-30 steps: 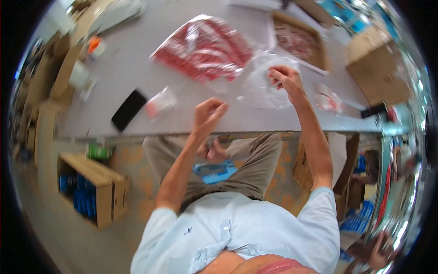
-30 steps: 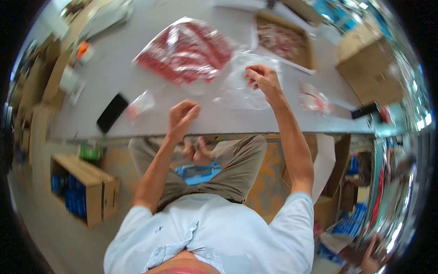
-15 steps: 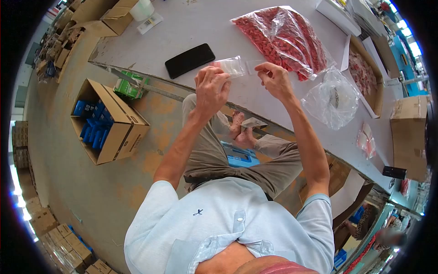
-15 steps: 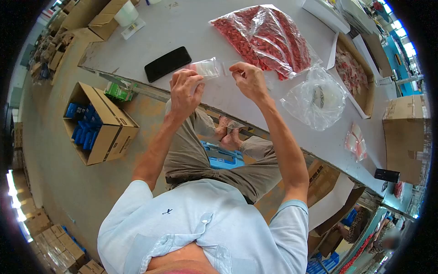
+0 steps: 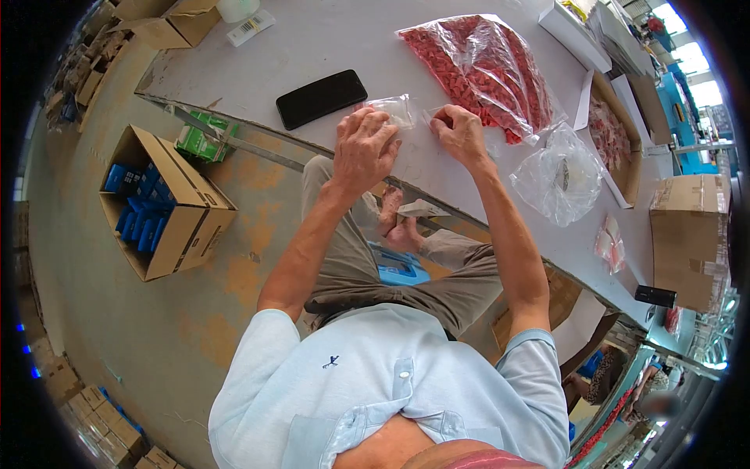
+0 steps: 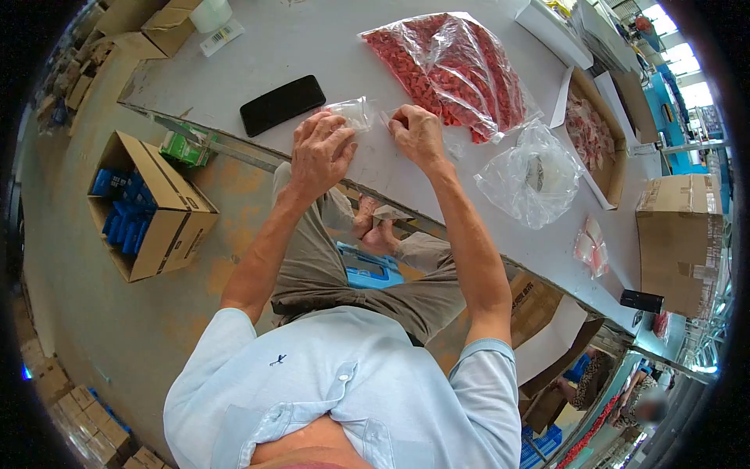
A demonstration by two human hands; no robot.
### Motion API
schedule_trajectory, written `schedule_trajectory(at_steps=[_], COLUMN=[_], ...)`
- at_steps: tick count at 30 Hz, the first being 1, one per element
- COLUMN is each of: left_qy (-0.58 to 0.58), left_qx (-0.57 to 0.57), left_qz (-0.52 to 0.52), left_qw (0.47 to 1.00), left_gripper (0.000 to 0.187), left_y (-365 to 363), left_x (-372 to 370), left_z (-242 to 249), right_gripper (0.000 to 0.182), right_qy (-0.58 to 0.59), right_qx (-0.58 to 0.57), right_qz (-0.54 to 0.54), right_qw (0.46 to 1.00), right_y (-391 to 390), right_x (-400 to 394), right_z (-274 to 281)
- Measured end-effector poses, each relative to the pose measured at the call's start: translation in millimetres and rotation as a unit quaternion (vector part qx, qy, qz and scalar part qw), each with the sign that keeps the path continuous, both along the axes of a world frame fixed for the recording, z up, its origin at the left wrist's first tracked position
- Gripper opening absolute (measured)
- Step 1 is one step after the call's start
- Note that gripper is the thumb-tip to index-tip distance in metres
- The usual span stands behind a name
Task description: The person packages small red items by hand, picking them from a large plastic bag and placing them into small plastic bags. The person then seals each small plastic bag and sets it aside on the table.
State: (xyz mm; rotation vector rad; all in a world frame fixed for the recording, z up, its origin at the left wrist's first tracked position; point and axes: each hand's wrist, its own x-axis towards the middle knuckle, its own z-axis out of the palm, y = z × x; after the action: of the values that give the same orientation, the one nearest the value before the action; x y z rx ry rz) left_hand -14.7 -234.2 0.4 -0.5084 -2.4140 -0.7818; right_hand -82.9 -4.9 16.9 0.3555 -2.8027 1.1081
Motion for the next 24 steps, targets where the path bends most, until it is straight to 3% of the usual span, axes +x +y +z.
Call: schedule_trajectory(at_steps=[5,8,10,13,15,19,21,24], left_qy=[0.071,0.080,-0.053,-0.097,-0.048,0.010,-0.021,-0.053], left_qx=[0.002,0.088,0.256,0.274,0.227,0.150,0.162,0.179], left_qz=[0.016,0.004,-0.049,-0.043,-0.060,-0.079,-0.077,-0.073], left_qw=[0.997,0.993,0.964,0.956,0.971,0.985,0.984,0.980], left_gripper=[0.020,0.016,0.015,0.014,0.013,0.011,0.011,0.011], left_y=[3,20,46,72,75,70,69,70], left_x=[3,8,10,9,12,17,17,17], left_z=[12,19,31,38,27,6,4,4], right_gripper=[0.013,0.011,0.010,0.012,0.017,0.023,0.020,0.015], right_qy=[-0.077,-0.103,-0.096,-0.076,0.085,0.046,0.094,0.126], right_qx=[-0.163,-0.279,-0.332,-0.307,-0.104,-0.008,0.104,0.194], right_qz=[-0.072,-0.090,-0.086,-0.107,-0.077,-0.028,0.044,0.045], right_qw=[0.981,0.950,0.934,0.943,0.988,0.999,0.989,0.972], right_y=[15,25,29,33,34,31,31,22], right_x=[16,24,31,36,42,46,34,26], right_z=[7,6,1,3,10,21,16,13])
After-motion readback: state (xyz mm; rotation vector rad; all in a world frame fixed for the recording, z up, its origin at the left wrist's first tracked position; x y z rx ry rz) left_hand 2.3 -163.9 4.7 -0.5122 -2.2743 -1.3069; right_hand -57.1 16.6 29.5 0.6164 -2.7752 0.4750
